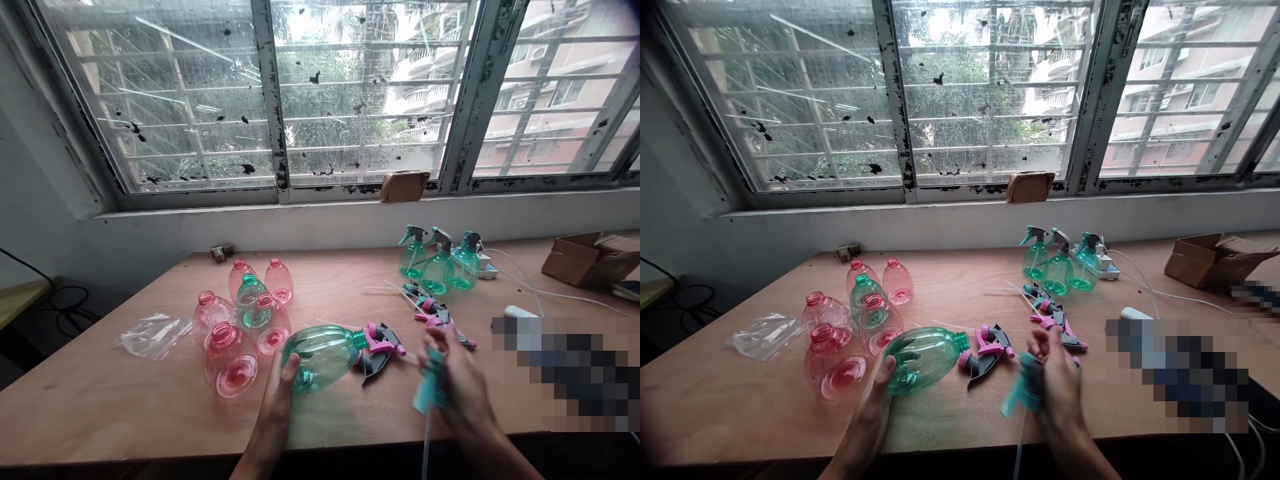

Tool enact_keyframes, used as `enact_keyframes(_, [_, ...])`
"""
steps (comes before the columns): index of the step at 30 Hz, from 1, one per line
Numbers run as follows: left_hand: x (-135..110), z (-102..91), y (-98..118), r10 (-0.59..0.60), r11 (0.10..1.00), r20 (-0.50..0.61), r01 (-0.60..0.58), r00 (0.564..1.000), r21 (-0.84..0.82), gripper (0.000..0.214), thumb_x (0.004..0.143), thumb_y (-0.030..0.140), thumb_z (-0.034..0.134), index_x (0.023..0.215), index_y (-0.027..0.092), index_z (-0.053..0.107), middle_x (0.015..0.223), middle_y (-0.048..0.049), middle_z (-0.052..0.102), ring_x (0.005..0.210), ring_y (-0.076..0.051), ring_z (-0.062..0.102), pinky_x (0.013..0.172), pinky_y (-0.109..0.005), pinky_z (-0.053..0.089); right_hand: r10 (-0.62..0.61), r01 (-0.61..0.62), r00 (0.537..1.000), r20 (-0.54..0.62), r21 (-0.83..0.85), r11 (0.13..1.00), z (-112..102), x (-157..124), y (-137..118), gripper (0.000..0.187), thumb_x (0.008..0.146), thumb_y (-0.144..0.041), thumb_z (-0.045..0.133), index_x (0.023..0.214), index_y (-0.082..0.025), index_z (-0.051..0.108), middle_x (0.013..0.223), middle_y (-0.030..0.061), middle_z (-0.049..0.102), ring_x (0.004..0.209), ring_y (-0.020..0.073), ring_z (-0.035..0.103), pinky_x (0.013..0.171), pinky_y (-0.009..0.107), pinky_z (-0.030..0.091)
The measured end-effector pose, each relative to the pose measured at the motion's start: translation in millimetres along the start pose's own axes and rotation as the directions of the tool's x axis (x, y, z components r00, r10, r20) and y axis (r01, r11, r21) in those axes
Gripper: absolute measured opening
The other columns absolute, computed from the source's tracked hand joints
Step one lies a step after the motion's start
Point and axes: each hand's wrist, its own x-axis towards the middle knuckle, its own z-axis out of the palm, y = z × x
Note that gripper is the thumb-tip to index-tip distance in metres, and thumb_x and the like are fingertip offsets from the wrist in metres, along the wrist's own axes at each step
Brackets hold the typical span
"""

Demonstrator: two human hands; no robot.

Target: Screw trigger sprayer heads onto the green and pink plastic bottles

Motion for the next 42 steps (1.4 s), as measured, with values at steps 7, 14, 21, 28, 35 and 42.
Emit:
enact_keyframes(7, [1, -2.1, -3, -0.004, 1.000, -0.007, 0.004, 1.000, -0.004, 0.056, 0.092, 0.056, 0.065, 0.137, 0.023, 0.062, 0.146, -0.0098, 0.065, 0.150, -0.036, 0.040, 0.125, -0.051, 0.027, 0.134, -0.129, 0.989, -0.063, 0.080, 0.989, 21, 38, -11, 0.049, 0.111, -0.038, 0.046, 0.071, -0.020, 0.068, 0.052, -0.0030, 0.065, 0.034, 0.0098, 0.053, 0.030, 0.013, 0.046])
enact_keyframes(14, [0, -1.6, -3, -0.006, 1.000, -0.011, 0.006, 1.000, -0.015, 0.059, 0.092, 0.058, 0.063, 0.140, 0.024, 0.059, 0.148, -0.0103, 0.063, 0.151, -0.036, 0.038, 0.126, -0.052, 0.025, 0.265, -0.273, 0.915, 0.305, -0.015, 0.962, 24, 30, -17, 0.020, 0.076, -0.028, 0.094, 0.087, -0.017, 0.081, 0.082, 0.0046, 0.081, 0.074, 0.0188, 0.073, 0.063, 0.019, 0.064])
enact_keyframes(21, [1, -2.2, -1, -0.014, 1.000, 0.013, 0.014, 1.000, -0.010, 0.058, 0.094, 0.059, 0.061, 0.138, 0.022, 0.060, 0.146, -0.0115, 0.064, 0.149, -0.037, 0.040, 0.124, -0.054, 0.028, 0.178, -0.207, 0.930, 0.322, 0.058, 0.977, 8, 20, -12, 0.043, 0.060, -0.038, 0.104, 0.095, -0.021, 0.085, 0.084, -0.0002, 0.083, 0.078, 0.0158, 0.073, 0.074, 0.014, 0.064])
enact_keyframes(28, [-1, -0.9, 2, 0.007, 1.000, 0.004, -0.007, 1.000, -0.013, 0.057, 0.093, 0.061, 0.061, 0.137, 0.023, 0.060, 0.145, -0.0102, 0.065, 0.147, -0.035, 0.044, 0.122, -0.050, 0.033, 0.048, -0.080, 0.971, 0.234, 0.132, 0.988, 0, 24, -9, 0.040, 0.053, -0.031, 0.107, 0.084, -0.020, 0.084, 0.083, -0.0024, 0.083, 0.076, 0.0138, 0.074, 0.072, 0.010, 0.065])
enact_keyframes(35, [-4, 3.0, 6, 0.010, 1.000, -0.026, -0.010, 1.000, 0.006, 0.060, 0.095, 0.061, 0.058, 0.141, 0.024, 0.055, 0.150, -0.0096, 0.060, 0.152, -0.035, 0.033, 0.125, -0.053, 0.025, -0.109, 0.085, 0.989, 0.103, 0.212, 0.973, -25, 35, -34, 0.042, 0.057, -0.030, 0.106, 0.091, -0.023, 0.081, 0.086, -0.0076, 0.081, 0.077, 0.0107, 0.073, 0.073, 0.009, 0.065])
enact_keyframes(42, [-7, 7.7, 17, 0.028, 0.996, 0.092, -0.035, 0.995, 0.083, 0.052, 0.094, 0.057, 0.062, 0.134, 0.024, 0.061, 0.142, -0.0101, 0.066, 0.143, -0.037, 0.047, 0.121, -0.052, 0.032, -0.070, 0.040, 0.976, 0.207, 0.146, 0.988, -13, 23, -7, 0.037, 0.064, -0.034, 0.103, 0.091, -0.025, 0.079, 0.087, -0.0068, 0.077, 0.079, 0.0115, 0.069, 0.075, 0.010, 0.061])
